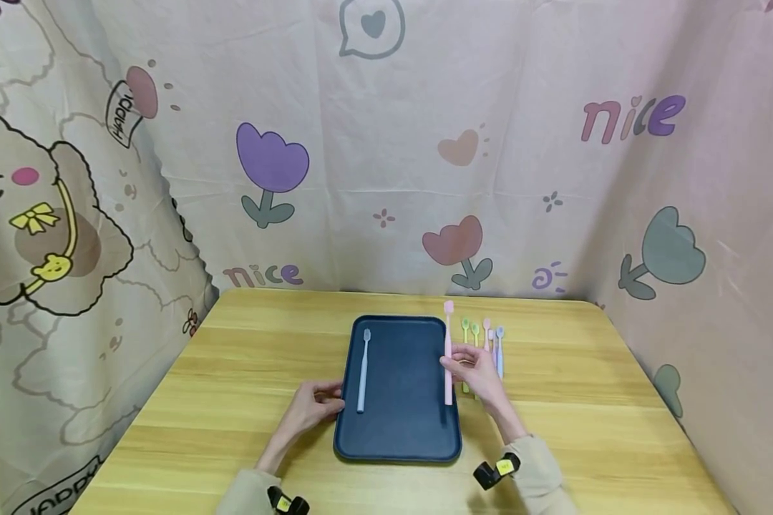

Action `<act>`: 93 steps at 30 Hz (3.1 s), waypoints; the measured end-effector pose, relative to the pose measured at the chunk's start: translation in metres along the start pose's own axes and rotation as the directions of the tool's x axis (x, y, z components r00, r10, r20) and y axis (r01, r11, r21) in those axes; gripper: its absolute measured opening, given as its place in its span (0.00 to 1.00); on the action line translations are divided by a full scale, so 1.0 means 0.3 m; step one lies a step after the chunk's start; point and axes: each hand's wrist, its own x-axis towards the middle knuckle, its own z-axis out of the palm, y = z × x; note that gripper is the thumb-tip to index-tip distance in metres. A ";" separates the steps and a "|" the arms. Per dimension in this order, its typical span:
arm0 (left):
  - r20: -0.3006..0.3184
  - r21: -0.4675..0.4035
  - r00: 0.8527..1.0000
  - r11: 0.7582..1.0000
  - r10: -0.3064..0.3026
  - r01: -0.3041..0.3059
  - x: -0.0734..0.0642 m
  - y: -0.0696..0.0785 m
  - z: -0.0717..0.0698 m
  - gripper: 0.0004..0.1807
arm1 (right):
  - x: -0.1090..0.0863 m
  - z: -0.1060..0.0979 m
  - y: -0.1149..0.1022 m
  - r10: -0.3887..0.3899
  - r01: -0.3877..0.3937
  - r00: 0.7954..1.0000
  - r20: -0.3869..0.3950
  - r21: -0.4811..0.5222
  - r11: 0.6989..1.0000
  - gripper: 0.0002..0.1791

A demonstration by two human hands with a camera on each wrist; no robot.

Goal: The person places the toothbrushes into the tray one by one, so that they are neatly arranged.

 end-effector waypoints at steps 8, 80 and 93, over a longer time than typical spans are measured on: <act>0.000 0.004 1.000 1.000 0.003 -0.003 0.001 0.003 -0.004 0.26 | 0.024 0.101 0.011 -0.044 0.041 0.996 0.084 0.044 0.998 0.22; -0.001 0.018 1.000 1.000 -0.024 0.024 -0.003 0.020 0.012 0.25 | 0.109 0.408 0.128 -0.106 0.116 0.989 0.099 -0.098 0.988 0.12; 0.002 0.007 1.000 1.000 -0.022 0.022 -0.010 0.019 0.008 0.25 | 0.116 0.424 0.125 -0.038 0.049 0.997 0.072 -0.156 0.987 0.11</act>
